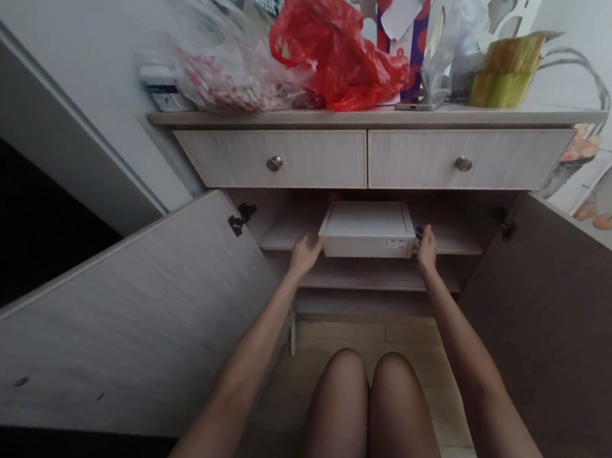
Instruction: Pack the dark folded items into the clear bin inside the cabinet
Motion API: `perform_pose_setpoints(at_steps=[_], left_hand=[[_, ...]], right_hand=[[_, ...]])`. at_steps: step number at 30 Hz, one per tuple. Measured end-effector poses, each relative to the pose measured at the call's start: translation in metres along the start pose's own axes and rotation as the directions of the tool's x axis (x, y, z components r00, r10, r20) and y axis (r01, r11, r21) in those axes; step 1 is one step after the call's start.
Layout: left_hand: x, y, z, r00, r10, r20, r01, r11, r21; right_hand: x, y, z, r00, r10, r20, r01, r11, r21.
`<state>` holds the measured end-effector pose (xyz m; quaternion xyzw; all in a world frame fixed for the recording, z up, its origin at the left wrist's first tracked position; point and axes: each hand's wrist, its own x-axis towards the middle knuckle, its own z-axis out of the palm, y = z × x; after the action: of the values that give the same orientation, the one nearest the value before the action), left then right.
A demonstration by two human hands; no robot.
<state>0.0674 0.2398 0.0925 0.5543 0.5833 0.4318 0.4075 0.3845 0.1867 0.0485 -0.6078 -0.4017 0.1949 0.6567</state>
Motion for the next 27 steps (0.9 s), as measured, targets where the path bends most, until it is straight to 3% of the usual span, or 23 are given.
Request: perform_pose_setpoints(at_steps=[2,3,6,9,14,22,27], left_hand=[[-0.011,-0.016,0.004,0.981,0.182,-0.064,-0.177,0.981,0.076],[-0.015,-0.023,0.008,0.974,0.214,-0.072,-0.207,0.974,0.088],[-0.013,-0.033,0.024,0.977,0.176,-0.117,-0.169,0.983,0.072],[0.007,-0.026,0.034,0.982,0.144,-0.125,-0.141,0.989,0.032],[0.049,-0.007,0.044,0.995,0.095,0.003,-0.095,0.995,0.041],[0.104,0.000,0.065,0.978,0.201,-0.049,-0.172,0.922,0.346],[0.132,-0.005,0.072,0.969,0.244,-0.037,-0.218,0.916,0.337]], right_hand=[[-0.026,0.008,-0.002,0.995,-0.093,-0.029,0.090,0.990,-0.108],[-0.036,0.011,-0.002,0.991,-0.127,-0.028,0.121,0.979,-0.167],[-0.044,0.012,0.001,0.992,-0.121,-0.019,0.111,0.954,-0.280],[-0.025,0.009,0.008,0.997,-0.080,0.003,0.077,0.941,-0.328],[0.024,0.013,0.024,0.992,-0.123,0.008,0.117,0.921,-0.372],[0.085,0.024,0.047,0.992,-0.118,0.052,0.128,0.846,-0.518],[0.105,0.032,0.054,0.988,-0.135,0.069,0.151,0.826,-0.543]])
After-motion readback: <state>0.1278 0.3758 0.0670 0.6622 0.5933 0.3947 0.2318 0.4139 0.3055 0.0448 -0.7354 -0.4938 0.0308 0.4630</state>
